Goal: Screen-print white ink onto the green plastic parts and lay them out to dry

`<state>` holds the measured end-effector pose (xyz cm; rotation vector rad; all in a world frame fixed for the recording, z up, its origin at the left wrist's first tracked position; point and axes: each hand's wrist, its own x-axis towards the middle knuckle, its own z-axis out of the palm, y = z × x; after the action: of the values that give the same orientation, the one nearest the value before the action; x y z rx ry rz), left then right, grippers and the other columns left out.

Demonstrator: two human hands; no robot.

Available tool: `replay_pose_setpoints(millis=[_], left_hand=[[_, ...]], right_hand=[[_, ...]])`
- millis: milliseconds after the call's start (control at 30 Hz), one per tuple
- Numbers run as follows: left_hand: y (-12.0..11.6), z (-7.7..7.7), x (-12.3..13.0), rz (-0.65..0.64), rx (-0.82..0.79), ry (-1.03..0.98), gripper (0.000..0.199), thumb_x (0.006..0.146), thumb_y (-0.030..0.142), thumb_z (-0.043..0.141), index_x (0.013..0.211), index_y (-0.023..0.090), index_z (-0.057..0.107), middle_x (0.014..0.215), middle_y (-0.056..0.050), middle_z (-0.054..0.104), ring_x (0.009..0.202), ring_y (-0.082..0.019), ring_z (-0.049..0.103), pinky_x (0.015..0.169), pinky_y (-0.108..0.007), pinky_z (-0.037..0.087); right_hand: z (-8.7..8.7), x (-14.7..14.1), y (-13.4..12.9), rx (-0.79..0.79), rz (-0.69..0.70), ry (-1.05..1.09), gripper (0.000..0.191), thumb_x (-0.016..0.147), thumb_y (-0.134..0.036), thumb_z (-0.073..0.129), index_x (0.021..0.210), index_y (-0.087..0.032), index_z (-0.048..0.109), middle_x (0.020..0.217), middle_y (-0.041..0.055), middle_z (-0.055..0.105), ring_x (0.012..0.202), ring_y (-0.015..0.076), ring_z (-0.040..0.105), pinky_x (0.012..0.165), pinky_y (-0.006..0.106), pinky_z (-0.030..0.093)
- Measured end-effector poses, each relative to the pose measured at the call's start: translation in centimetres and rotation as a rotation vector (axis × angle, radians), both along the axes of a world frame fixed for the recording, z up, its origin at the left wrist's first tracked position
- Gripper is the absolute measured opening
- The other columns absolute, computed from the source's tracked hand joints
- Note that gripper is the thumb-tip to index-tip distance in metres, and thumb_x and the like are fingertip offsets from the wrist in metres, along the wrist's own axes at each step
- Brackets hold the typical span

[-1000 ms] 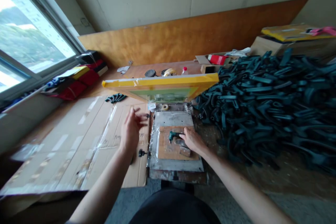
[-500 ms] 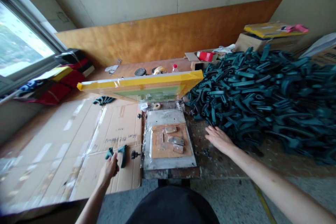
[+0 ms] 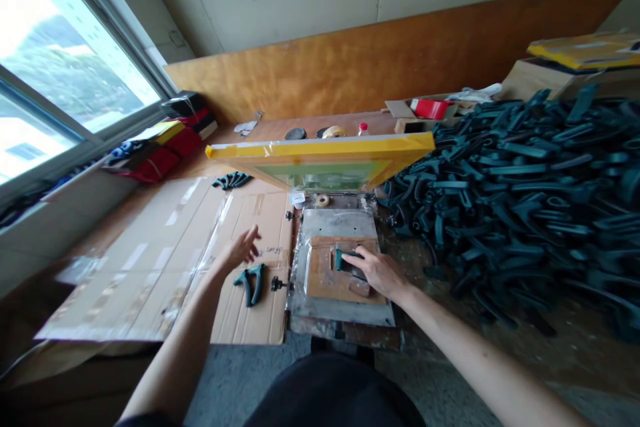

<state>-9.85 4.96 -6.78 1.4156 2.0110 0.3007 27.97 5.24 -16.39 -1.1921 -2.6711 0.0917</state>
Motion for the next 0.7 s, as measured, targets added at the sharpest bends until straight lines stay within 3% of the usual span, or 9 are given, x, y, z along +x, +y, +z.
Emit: replay_pose_setpoints(millis=[67, 100, 167, 267, 367, 467, 600, 633, 700], left_hand=[[2.4, 4.3, 2.8, 0.01, 0.229, -0.188, 0.078, 0.088, 0.064, -0.006, 0.139, 0.023, 0.038, 0.088, -0.006, 0.07, 0.065, -0.013, 0.065, 0.064, -0.024, 0.052], [3.2, 6.3, 4.2, 0.03, 0.414, -0.427, 0.079, 0.088, 0.067, -0.001, 0.136, 0.02, 0.04, 0.084, -0.007, 0.069, 0.061, -0.013, 0.063, 0.06, -0.023, 0.051], [4.1, 9.6, 6.4, 0.027, 0.609, -0.762, 0.08, 0.087, 0.072, 0.01, 0.122, 0.015, 0.053, 0.073, -0.006, 0.066, 0.054, -0.012, 0.059, 0.054, -0.022, 0.049], [2.6, 11.1, 7.1, 0.043, 0.683, -0.881, 0.073, 0.086, 0.074, 0.025, 0.098, 0.013, 0.063, 0.062, -0.004, 0.062, 0.05, -0.012, 0.056, 0.049, -0.022, 0.048], [-1.4, 7.9, 5.8, 0.058, 0.573, -0.813, 0.069, 0.086, 0.07, 0.033, 0.102, 0.013, 0.066, 0.071, -0.005, 0.065, 0.059, -0.014, 0.058, 0.051, -0.023, 0.046], [-5.4, 1.4, 4.6, 0.092, 0.353, -0.735, 0.063, 0.084, 0.065, 0.047, 0.113, 0.013, 0.065, 0.077, -0.005, 0.067, 0.065, -0.015, 0.058, 0.055, -0.023, 0.044], [-7.4, -6.9, 4.8, 0.087, 0.234, -0.523, 0.067, 0.084, 0.053, 0.052, 0.14, 0.018, 0.044, 0.066, 0.003, 0.058, 0.061, -0.014, 0.054, 0.057, -0.023, 0.039], [-7.4, -8.1, 5.0, 0.075, 0.23, -0.446, 0.066, 0.085, 0.05, 0.05, 0.143, 0.019, 0.04, 0.064, 0.004, 0.055, 0.059, -0.013, 0.052, 0.057, -0.023, 0.038], [-7.1, -9.4, 5.2, 0.046, 0.218, -0.339, 0.062, 0.087, 0.045, 0.046, 0.144, 0.02, 0.038, 0.063, 0.005, 0.053, 0.058, -0.014, 0.051, 0.058, -0.024, 0.036]], right_hand=[[0.2, -1.9, 0.1, 0.05, 0.042, -0.056, 0.05, 0.086, -0.006, 0.043, 0.126, -0.031, 0.061, 0.107, 0.0058, 0.063, 0.082, 0.0148, 0.063, 0.071, 0.024, 0.052], [0.2, -2.3, 0.2, 0.07, 0.051, -0.074, 0.047, 0.085, -0.008, 0.046, 0.124, -0.029, 0.063, 0.102, 0.0068, 0.063, 0.085, 0.0173, 0.063, 0.072, 0.026, 0.052], [0.1, -2.4, 0.3, 0.086, 0.066, -0.068, 0.043, 0.085, -0.011, 0.05, 0.123, -0.027, 0.064, 0.099, 0.0083, 0.063, 0.095, 0.0216, 0.06, 0.078, 0.031, 0.053], [0.0, -0.6, 0.8, 0.022, 0.062, 0.04, 0.041, 0.087, -0.014, 0.048, 0.121, -0.031, 0.064, 0.112, 0.0069, 0.062, 0.103, 0.0209, 0.058, 0.087, 0.034, 0.051], [0.9, 2.5, 2.5, -0.031, -0.135, 0.222, 0.035, 0.091, -0.021, 0.043, 0.116, -0.029, 0.066, 0.11, 0.0043, 0.064, 0.095, 0.019, 0.062, 0.084, 0.033, 0.053], [3.3, 3.9, 5.0, 0.012, -0.326, 0.34, 0.035, 0.095, -0.033, 0.038, 0.113, -0.021, 0.065, 0.103, 0.0079, 0.065, 0.089, 0.0214, 0.063, 0.08, 0.037, 0.054], [7.0, -0.3, 7.7, 0.129, -0.263, 0.324, 0.054, 0.082, -0.04, 0.064, 0.128, -0.014, 0.053, 0.124, 0.0139, 0.054, 0.111, 0.0264, 0.054, 0.095, 0.038, 0.048], [7.6, -1.9, 8.0, 0.125, -0.225, 0.249, 0.055, 0.078, -0.036, 0.069, 0.125, -0.012, 0.054, 0.124, 0.0149, 0.054, 0.114, 0.0279, 0.051, 0.096, 0.039, 0.046], [8.1, -4.9, 7.9, 0.051, -0.157, 0.072, 0.038, 0.075, -0.028, 0.071, 0.108, -0.012, 0.06, 0.11, 0.0136, 0.06, 0.107, 0.0274, 0.053, 0.09, 0.036, 0.047]])
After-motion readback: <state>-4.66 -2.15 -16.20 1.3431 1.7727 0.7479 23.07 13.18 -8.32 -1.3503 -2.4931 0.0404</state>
